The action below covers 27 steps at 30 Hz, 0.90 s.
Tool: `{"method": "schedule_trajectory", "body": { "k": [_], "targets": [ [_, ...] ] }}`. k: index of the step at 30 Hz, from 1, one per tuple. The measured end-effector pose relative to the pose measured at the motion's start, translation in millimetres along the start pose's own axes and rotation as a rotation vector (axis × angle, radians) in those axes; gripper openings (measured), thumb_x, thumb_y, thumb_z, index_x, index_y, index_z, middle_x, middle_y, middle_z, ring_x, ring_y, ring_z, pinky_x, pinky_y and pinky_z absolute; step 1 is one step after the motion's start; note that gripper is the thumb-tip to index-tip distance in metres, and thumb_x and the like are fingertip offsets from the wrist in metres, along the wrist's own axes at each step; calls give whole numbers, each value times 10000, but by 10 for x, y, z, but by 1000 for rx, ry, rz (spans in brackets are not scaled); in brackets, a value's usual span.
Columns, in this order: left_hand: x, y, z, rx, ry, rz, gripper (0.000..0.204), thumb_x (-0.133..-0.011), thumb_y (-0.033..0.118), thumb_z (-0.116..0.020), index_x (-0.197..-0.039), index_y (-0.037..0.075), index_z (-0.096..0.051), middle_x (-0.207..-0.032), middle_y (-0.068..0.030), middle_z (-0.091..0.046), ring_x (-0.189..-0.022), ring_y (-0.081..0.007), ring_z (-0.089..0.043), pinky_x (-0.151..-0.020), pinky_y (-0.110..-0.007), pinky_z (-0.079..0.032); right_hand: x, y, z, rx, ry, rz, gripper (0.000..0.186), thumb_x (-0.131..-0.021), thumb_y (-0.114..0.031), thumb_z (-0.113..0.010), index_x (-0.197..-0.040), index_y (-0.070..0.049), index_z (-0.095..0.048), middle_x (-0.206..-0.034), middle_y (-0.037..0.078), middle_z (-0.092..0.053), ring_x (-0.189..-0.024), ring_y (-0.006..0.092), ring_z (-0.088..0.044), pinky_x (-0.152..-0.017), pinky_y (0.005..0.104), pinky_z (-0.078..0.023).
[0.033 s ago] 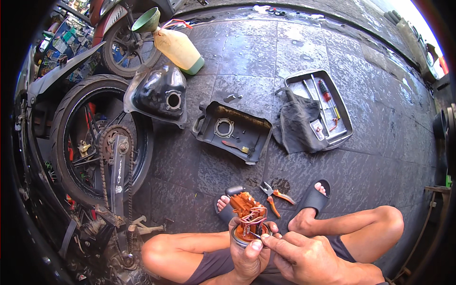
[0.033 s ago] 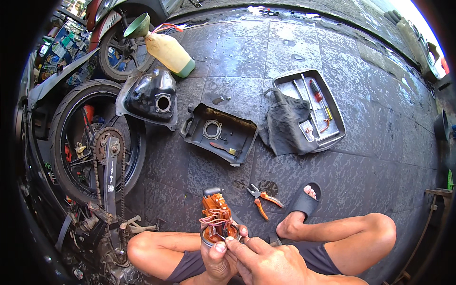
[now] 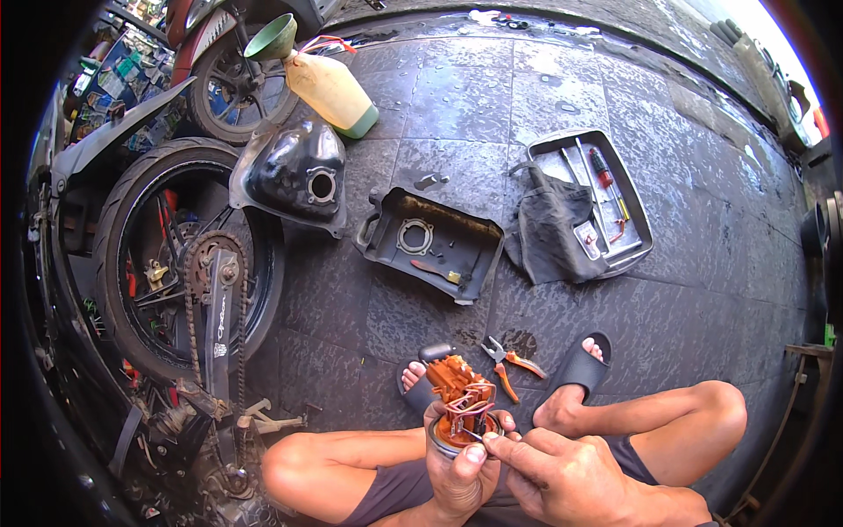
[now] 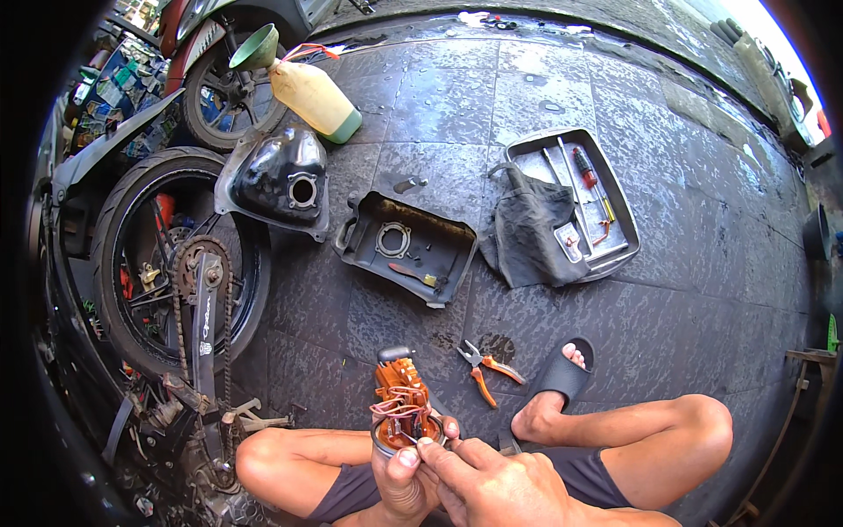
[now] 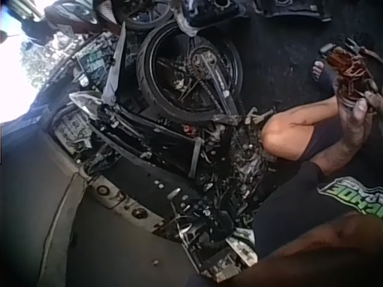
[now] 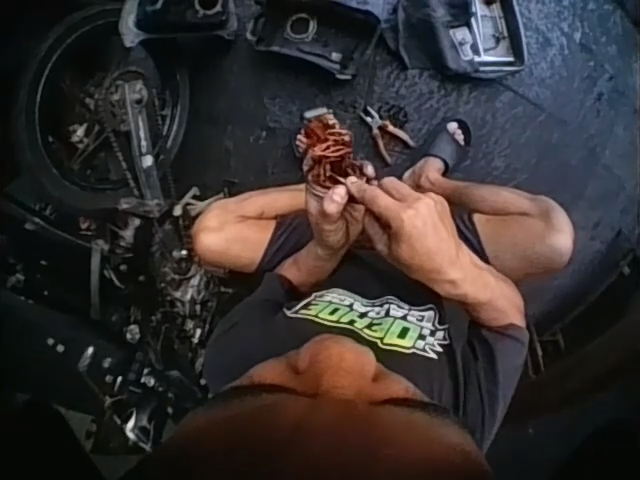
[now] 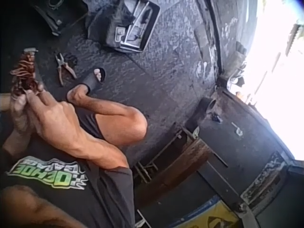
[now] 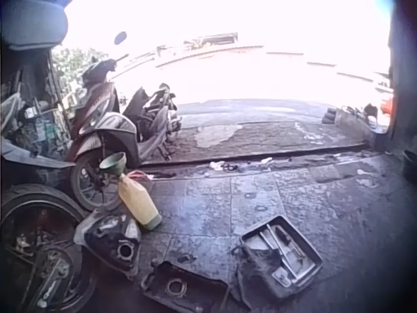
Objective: Repairing a motorcycle fuel pump assembly by inspecting the float and wiring.
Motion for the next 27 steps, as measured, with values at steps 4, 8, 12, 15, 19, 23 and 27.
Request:
{"method": "schedule_trajectory", "body": {
  "k": [4, 8, 12, 15, 19, 23, 27],
  "targets": [
    [3, -5, 9, -13, 13, -7, 638, -828, 33, -653, -1354, 201, -334, -1263, -158, -456, -1078, -308, -571, -891, -417, -583, -12, -5, 9, -5, -34, -28, 365, -824, -56, -660, -1189, -53, -643, -843, 138, -628, -698, 351, -646, -597, 414, -528],
    [0, 3, 13, -2, 4, 5, 640, -828, 32, -652, -1355, 206, -334, -1266, -157, -454, -1080, -309, -571, -894, -417, -582, -29, -14, 35, 3, -56, -40, 361, -837, -62, -658, -1197, -46, -641, -844, 142, -629, -706, 346, -649, -604, 411, -529],
    [0, 0, 6, 11, 6, 19, 633, -830, 35, -654, -1353, 207, -343, -1264, -150, -453, -1080, -310, -571, -896, -412, -581, -28, 5, 33, -20, -64, -27, 359, -846, -75, -664, -1203, -43, -641, -859, 146, -640, -714, 344, -653, -620, 403, -533],
    [3, -24, 16, 27, 16, 39, 629, -830, 36, -656, -1351, 206, -348, -1266, -145, -450, -1078, -309, -569, -898, -409, -580, -30, 7, 24, 6, -81, -60, 358, -847, -84, -669, -1201, -42, -643, -873, 148, -650, -725, 345, -656, -632, 401, -537],
    [11, 0, -25, 10, -1, 8, 633, -828, 37, -661, -1352, 209, -350, -1263, -141, -454, -1074, -308, -568, -897, -409, -579, -27, -24, 64, -14, -88, -63, 355, -849, -90, -669, -1200, -42, -644, -877, 150, -655, -733, 345, -660, -637, 404, -539],
    [17, 49, -80, -139, -17, 31, 517, -896, 91, -591, -1366, 3, -396, -1137, -170, -610, -989, -229, -646, -857, -322, -571, -25, -14, 70, -15, -79, -65, 353, -849, -86, -668, -1199, -49, -645, -876, 151, -655, -733, 346, -662, -632, 406, -538],
    [10, -13, -8, 18, 16, 17, 642, -826, 34, -662, -1354, 214, -344, -1249, -149, -463, -1067, -313, -570, -887, -415, -580, -17, -14, 35, 2, -48, -50, 345, -849, -91, -671, -1190, -51, -646, -860, 145, -648, -711, 346, -656, -609, 405, -530]
  ]
}}
Point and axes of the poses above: each hand's wrist, its own x-axis away from the middle knuckle, its own z-axis out of the back of the hand, y = z × x, the point moved 3 cm from there along -x, towards the middle knuckle
